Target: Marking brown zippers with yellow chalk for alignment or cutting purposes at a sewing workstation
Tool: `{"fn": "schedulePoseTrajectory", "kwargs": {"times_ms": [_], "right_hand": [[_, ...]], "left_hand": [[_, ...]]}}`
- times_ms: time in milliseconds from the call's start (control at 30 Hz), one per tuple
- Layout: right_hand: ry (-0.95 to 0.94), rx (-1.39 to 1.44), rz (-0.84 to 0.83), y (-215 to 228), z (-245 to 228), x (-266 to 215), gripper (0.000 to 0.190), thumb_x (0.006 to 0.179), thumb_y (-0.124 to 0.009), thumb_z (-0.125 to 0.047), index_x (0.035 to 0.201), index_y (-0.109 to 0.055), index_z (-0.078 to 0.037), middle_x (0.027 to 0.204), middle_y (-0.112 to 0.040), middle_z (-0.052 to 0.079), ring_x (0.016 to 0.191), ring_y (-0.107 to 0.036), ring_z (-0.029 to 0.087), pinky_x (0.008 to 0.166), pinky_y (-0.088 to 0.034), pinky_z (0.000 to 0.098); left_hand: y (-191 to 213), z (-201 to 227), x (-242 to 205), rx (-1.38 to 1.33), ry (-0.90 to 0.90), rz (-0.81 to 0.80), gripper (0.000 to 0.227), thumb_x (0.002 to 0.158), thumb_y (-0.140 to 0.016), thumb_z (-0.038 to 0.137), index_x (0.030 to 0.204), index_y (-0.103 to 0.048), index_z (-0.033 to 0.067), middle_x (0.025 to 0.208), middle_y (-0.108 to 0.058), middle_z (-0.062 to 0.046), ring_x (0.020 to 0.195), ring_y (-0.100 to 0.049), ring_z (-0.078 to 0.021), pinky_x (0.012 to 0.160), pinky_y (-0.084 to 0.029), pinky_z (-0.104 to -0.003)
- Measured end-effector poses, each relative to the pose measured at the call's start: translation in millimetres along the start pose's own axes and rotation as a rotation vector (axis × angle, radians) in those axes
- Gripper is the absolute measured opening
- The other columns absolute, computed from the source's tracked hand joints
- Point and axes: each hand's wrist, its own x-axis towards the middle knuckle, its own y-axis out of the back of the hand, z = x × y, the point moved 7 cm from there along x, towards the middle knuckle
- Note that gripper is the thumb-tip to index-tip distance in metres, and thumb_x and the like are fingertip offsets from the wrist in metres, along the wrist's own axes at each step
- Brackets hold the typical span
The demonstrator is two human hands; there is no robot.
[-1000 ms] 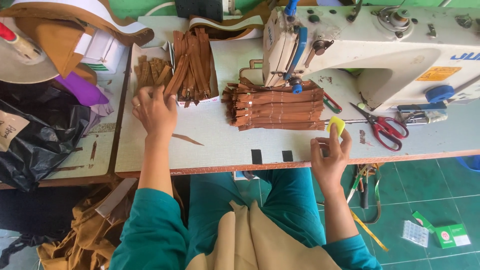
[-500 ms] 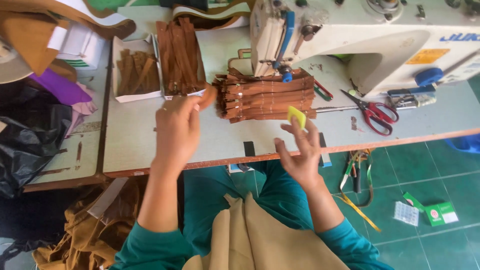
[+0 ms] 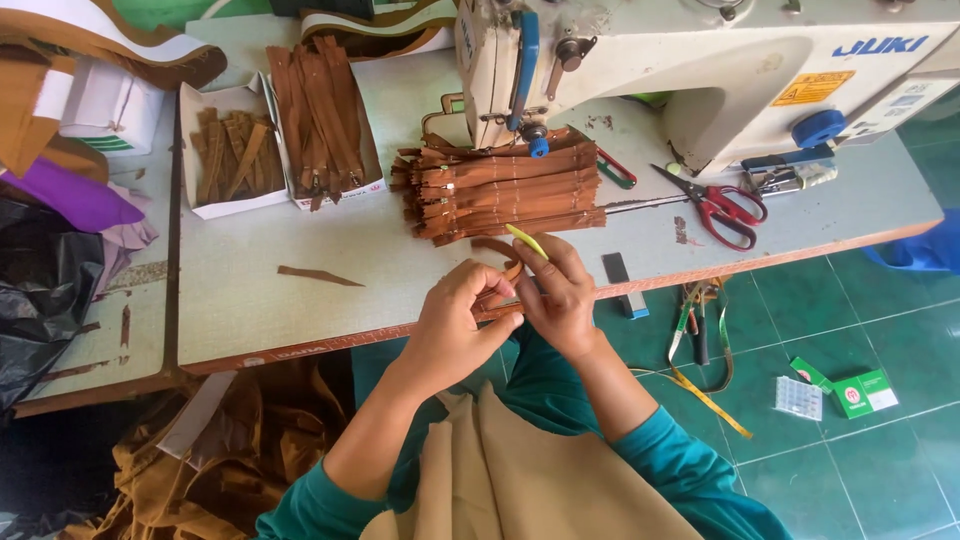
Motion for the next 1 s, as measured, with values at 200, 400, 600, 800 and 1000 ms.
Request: {"fn": "schedulePoseTrajectory", "kwargs": {"times_ms": [200,400,600,800,1000], "right_hand": [[-0.037,-0.133,-0.010,36,9,30,0.018,0.087,-0.078,0.011,0.103,-0.080,0.002,0.102,-0.069,0.019,0.083,-0.073,0.035,0.071,-0.060,0.0410],[-0.327,0.094,-0.275,65,56,22,0.010,0.086,-0.083,0.004,0.095,-0.079,0.001,0.096,-0.072,0.020,0.074,-0.072,0.030,0.060,-0.057,0.0366],[-0.436,0.114,-0.234,93,78,0,0.008,0.087,-0.084,0.002,0.089,-0.076,0.004,0.087,-0.071,0.018,0.068,-0.068,0.024,0.064,-0.055,0.0383],[-0.376,-0.230,-0.168,92,99,-27,0.005,0.091,-0.083,-0.002,0.090,-0.078,-0.003,0.092,-0.071,0.010,0.074,-0.071,0.025,0.072,-0.057,0.0377],[-0.321,-0.334,-0.081,88,107,-44,0.020,0.079,-0.089,-0.004,0.095,-0.077,-0.005,0.095,-0.068,0.013,0.090,-0.066,0.033,0.079,-0.053,0.0405]], "left_hand": [[19,6,14,0.101,0.018,0.078,0.013,0.092,-0.067,-0.002,0.100,-0.066,0.0083,0.083,-0.064,-0.008,0.076,-0.069,-0.0249,0.067,-0.058,-0.033],[3,-48,5,0.294,0.238,-0.112,0.014,0.106,-0.059,0.020,0.112,-0.063,0.0084,0.100,-0.073,-0.016,0.092,-0.075,-0.0310,0.077,-0.062,-0.040],[-9,-77,-3,0.346,0.403,-0.259,0.021,0.103,-0.064,0.028,0.113,-0.069,0.0103,0.102,-0.075,-0.014,0.092,-0.075,-0.0285,0.074,-0.062,-0.036],[-19,-88,-9,0.412,0.450,-0.368,0.022,0.101,-0.065,0.032,0.110,-0.073,0.0136,0.100,-0.077,-0.012,0.090,-0.076,-0.0268,0.070,-0.062,-0.035],[-19,-91,-10,0.514,0.406,-0.331,0.024,0.096,-0.069,0.031,0.109,-0.075,0.0122,0.102,-0.072,-0.011,0.092,-0.075,-0.0311,0.073,-0.062,-0.039]]}}
